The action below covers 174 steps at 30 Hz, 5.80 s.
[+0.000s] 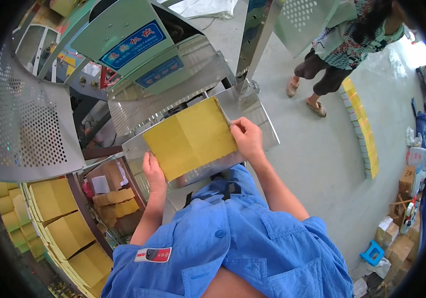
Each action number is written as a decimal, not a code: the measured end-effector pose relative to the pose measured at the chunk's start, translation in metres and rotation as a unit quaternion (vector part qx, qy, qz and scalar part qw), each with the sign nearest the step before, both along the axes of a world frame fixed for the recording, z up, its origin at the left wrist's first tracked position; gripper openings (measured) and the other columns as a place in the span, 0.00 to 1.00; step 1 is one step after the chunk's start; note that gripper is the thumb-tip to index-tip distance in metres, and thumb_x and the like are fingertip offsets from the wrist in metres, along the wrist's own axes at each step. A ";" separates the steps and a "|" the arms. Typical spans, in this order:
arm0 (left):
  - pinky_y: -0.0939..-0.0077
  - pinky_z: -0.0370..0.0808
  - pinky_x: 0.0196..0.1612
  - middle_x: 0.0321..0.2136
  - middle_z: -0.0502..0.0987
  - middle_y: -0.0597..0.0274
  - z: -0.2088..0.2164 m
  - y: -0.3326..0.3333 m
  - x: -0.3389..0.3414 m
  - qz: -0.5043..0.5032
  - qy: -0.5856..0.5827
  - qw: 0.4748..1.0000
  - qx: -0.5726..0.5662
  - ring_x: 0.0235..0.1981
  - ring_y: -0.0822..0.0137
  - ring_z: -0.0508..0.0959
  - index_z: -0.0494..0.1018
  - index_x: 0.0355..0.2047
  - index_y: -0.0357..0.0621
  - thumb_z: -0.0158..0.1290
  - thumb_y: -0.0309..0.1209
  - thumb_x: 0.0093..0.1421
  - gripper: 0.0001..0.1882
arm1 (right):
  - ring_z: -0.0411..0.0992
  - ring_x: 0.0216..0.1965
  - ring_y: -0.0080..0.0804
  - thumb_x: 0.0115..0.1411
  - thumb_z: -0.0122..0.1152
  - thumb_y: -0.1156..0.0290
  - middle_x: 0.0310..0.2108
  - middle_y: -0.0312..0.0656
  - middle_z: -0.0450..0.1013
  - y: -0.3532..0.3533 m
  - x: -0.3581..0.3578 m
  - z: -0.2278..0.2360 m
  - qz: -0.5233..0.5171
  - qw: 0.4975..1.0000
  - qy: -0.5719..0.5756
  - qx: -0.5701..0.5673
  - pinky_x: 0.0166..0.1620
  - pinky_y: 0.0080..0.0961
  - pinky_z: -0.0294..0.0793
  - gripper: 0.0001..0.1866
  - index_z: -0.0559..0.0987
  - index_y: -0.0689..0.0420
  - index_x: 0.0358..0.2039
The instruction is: Weigh stacks of paper, adjust count to reach target weight, add labels, and use a strapping machine to secure them.
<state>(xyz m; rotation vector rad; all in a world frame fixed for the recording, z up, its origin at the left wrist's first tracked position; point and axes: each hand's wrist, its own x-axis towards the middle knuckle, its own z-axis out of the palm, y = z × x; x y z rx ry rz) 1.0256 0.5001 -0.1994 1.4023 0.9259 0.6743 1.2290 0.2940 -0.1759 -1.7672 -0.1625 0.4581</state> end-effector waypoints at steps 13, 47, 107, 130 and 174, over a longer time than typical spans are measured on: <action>0.80 0.67 0.35 0.28 0.71 0.68 -0.008 0.005 -0.007 0.005 0.000 1.000 0.001 0.31 0.77 0.68 0.70 0.34 0.37 0.41 0.32 0.70 0.12 | 0.71 0.25 0.20 0.58 0.58 0.73 0.22 0.40 0.76 -0.001 0.011 -0.001 0.021 0.996 -0.076 -0.031 0.32 0.22 0.71 0.06 0.79 0.63 0.32; 0.76 0.71 0.42 0.34 0.76 0.65 -0.003 0.023 -0.003 -0.026 0.039 0.999 0.019 0.37 0.72 0.74 0.74 0.46 0.37 0.46 0.34 0.69 0.14 | 0.71 0.33 0.17 0.62 0.55 0.73 0.34 0.33 0.77 0.004 0.011 -0.016 0.027 0.979 0.121 0.165 0.37 0.14 0.70 0.10 0.80 0.62 0.41; 0.71 0.56 0.64 0.61 0.62 0.58 0.006 0.033 0.123 -0.035 -0.183 0.961 -0.203 0.63 0.64 0.61 0.54 0.67 0.43 0.51 0.39 0.62 0.35 | 0.59 0.62 0.32 0.68 0.43 0.52 0.61 0.41 0.62 0.087 0.105 -0.030 0.161 0.924 0.214 0.275 0.63 0.30 0.57 0.31 0.60 0.58 0.65; 0.72 0.60 0.61 0.55 0.69 0.62 -0.011 0.031 0.135 -0.076 -0.152 0.977 -0.128 0.58 0.68 0.66 0.62 0.59 0.41 0.50 0.46 0.65 0.29 | 0.68 0.53 0.30 0.69 0.43 0.48 0.52 0.41 0.70 0.093 0.121 -0.091 0.085 0.931 0.255 0.247 0.57 0.28 0.64 0.29 0.69 0.60 0.57; 0.68 0.74 0.47 0.42 0.78 0.51 -0.012 0.044 -0.055 0.065 0.025 0.976 -0.206 0.43 0.63 0.78 0.71 0.48 0.31 0.40 0.53 0.68 0.32 | 0.75 0.39 0.24 0.68 0.48 0.56 0.39 0.39 0.77 0.008 0.002 -0.026 0.073 0.990 0.121 0.016 0.42 0.21 0.72 0.21 0.79 0.60 0.45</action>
